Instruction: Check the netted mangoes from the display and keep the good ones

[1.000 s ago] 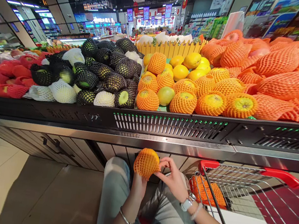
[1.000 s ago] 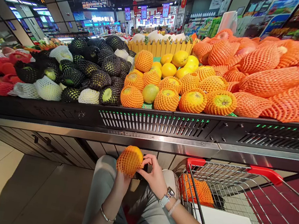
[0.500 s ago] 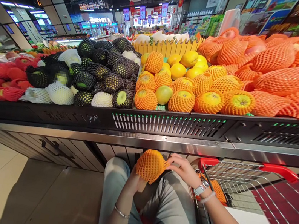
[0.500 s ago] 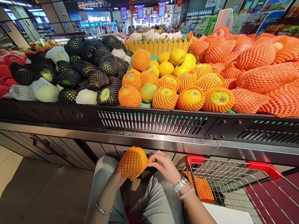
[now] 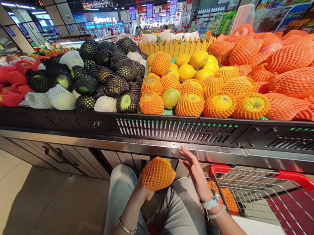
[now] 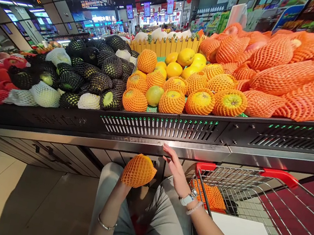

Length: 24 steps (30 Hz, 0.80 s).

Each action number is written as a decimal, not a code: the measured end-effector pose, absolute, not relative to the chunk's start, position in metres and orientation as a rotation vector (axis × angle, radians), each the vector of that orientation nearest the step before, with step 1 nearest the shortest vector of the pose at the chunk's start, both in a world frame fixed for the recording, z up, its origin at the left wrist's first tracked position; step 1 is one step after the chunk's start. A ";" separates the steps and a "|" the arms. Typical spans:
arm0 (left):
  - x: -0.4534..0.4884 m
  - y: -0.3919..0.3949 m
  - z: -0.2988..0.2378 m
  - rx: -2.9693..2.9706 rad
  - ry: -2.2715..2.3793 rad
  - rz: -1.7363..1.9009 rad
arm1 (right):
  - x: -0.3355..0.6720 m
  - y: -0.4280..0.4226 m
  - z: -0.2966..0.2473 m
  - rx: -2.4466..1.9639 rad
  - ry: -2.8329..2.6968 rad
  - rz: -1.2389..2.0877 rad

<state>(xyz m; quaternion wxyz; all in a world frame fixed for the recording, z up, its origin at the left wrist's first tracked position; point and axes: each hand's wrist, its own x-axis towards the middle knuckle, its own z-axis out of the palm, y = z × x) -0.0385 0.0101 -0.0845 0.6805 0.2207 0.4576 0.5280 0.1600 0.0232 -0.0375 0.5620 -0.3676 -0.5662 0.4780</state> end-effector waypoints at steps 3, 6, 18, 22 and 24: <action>-0.032 0.001 -0.076 0.430 1.005 1.165 | 0.150 0.017 -0.039 -0.829 -1.478 1.078; -0.024 -0.007 -0.067 0.406 0.929 1.067 | 0.139 0.016 -0.041 -0.886 -1.480 1.234; -0.054 -0.016 -0.019 0.855 0.583 1.077 | 0.126 0.035 -0.061 -0.757 -0.152 1.750; -0.054 -0.013 -0.021 1.482 0.890 1.644 | 0.133 0.032 -0.056 -0.740 -0.077 1.867; -0.047 -0.008 -0.030 1.767 1.003 1.695 | 0.128 0.026 -0.053 -0.674 -0.056 2.000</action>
